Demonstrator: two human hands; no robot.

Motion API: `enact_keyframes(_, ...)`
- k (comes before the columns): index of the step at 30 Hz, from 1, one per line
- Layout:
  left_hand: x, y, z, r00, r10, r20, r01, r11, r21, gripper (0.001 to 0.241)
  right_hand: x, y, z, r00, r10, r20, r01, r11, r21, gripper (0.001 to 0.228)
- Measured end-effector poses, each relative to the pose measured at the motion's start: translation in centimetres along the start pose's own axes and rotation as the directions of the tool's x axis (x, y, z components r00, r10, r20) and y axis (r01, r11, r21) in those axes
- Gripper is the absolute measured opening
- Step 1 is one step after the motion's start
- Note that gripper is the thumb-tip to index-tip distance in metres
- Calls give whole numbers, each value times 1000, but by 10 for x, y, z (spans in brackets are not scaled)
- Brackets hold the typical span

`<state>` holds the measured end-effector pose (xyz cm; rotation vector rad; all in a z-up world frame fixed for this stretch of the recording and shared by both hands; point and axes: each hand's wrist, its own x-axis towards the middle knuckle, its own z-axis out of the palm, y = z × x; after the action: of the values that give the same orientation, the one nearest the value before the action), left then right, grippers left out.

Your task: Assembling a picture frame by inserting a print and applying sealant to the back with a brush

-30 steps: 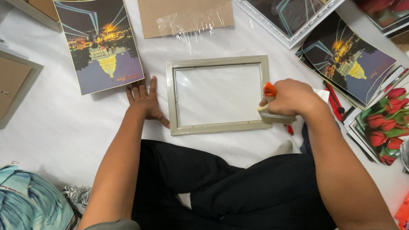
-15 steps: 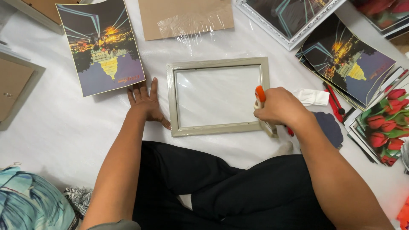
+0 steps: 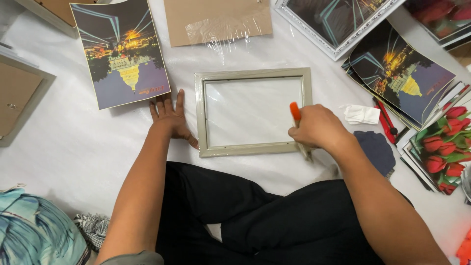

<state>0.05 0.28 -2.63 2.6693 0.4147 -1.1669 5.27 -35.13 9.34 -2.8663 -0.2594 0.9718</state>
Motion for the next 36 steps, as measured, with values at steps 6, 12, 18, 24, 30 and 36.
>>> enact_keyframes(6, 9, -3, 5, 1000, -9, -6, 9, 1000, 2, 188, 20, 7, -16, 902, -14, -432, 102, 978, 182, 46)
enact_keyframes(12, 6, -1, 2, 1000, -8, 5, 8, 1000, 8, 189, 6, 0, 0, 989, -84, -119, 87, 996, 22, 36)
enact_keyframes(18, 6, 1, 0, 1000, -22, 22, 22, 1000, 7, 188, 5, 2, -19, 980, 57, -189, -30, 989, 145, 47)
enact_keyframes(24, 13, -5, 8, 1000, -17, 11, 17, 1000, -10, 189, 24, 6, 10, 952, -137, -274, 152, 988, 33, 39)
enact_keyframes(30, -6, 3, -7, 1000, -13, 23, 13, 1000, -24, 185, -35, -56, -19, 968, -246, 39, 244, 968, 52, 39)
enact_keyframes(36, 0, 1, -3, 1000, -6, 24, 6, 1000, -23, 186, -24, -74, 17, 706, -708, -27, 595, 571, 566, 39)
